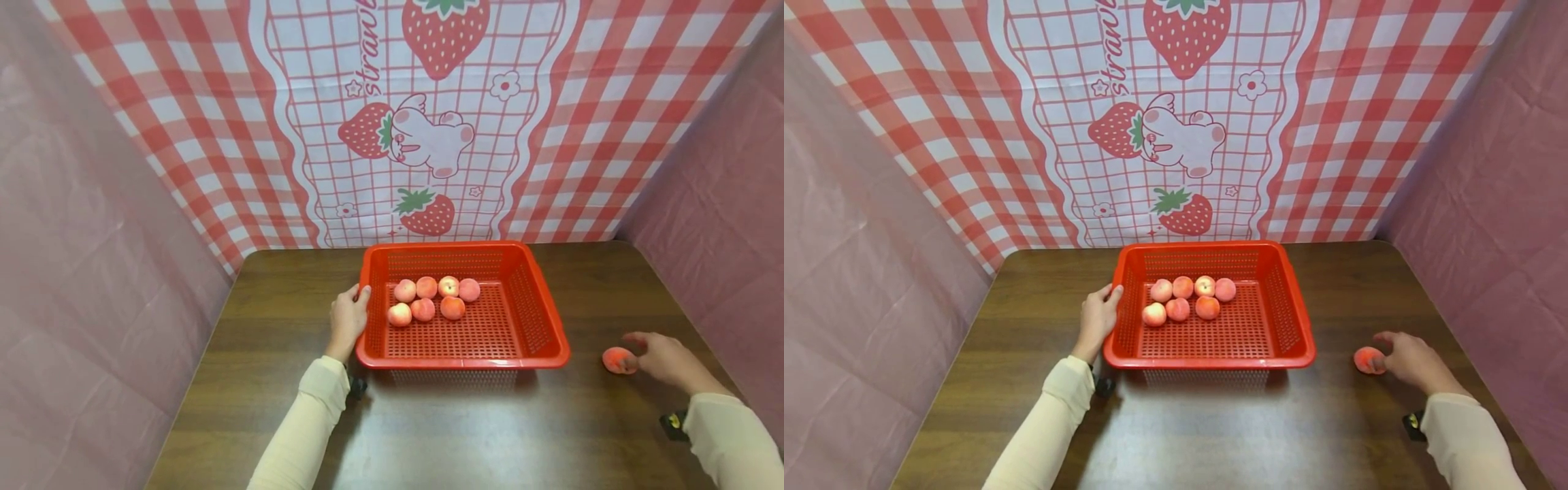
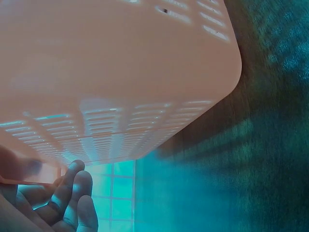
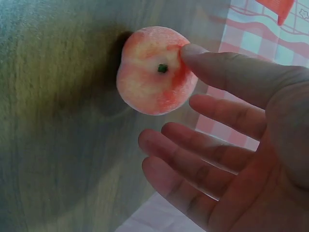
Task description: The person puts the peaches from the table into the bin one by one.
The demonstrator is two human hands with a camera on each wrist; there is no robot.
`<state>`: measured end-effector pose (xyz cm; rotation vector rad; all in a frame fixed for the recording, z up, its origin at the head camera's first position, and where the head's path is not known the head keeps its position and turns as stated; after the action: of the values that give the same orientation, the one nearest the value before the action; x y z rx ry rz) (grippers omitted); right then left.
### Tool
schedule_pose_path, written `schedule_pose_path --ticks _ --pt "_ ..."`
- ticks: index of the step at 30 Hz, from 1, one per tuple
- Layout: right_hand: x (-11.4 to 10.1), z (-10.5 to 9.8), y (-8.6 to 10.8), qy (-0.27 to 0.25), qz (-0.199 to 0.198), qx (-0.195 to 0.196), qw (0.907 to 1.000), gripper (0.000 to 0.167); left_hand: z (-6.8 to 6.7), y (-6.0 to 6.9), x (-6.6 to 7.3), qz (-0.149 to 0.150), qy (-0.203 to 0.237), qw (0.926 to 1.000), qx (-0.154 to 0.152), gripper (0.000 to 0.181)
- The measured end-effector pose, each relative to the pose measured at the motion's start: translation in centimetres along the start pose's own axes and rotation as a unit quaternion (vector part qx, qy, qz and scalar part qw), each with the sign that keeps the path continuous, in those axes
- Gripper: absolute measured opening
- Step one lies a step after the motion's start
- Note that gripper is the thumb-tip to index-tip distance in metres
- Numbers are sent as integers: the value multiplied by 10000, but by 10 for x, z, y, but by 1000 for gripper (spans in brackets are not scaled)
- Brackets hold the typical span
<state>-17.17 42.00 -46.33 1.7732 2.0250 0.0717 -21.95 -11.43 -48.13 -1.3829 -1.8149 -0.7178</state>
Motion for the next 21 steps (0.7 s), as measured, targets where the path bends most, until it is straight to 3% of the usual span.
schedule_pose_path --ticks 10,21 --pt "-3 5 0 -168 -120 26 9998 53 2 0 -2 7 -136 9999 35 40" --pt "-10 1 -4 15 -46 -221 9997 43 2 0 -4 -99 -182 9998 -4 40"
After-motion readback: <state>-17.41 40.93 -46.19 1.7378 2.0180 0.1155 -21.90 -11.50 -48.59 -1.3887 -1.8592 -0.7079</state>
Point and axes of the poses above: each hand's wrist, its own y-axis away from the middle knuckle, its own z-axis out of the palm, x = y × z, the point moved 1 cm from there along -y, towards the middle knuckle, and after that the axes turned 5 degrees about -x, right-handed, at the moved point
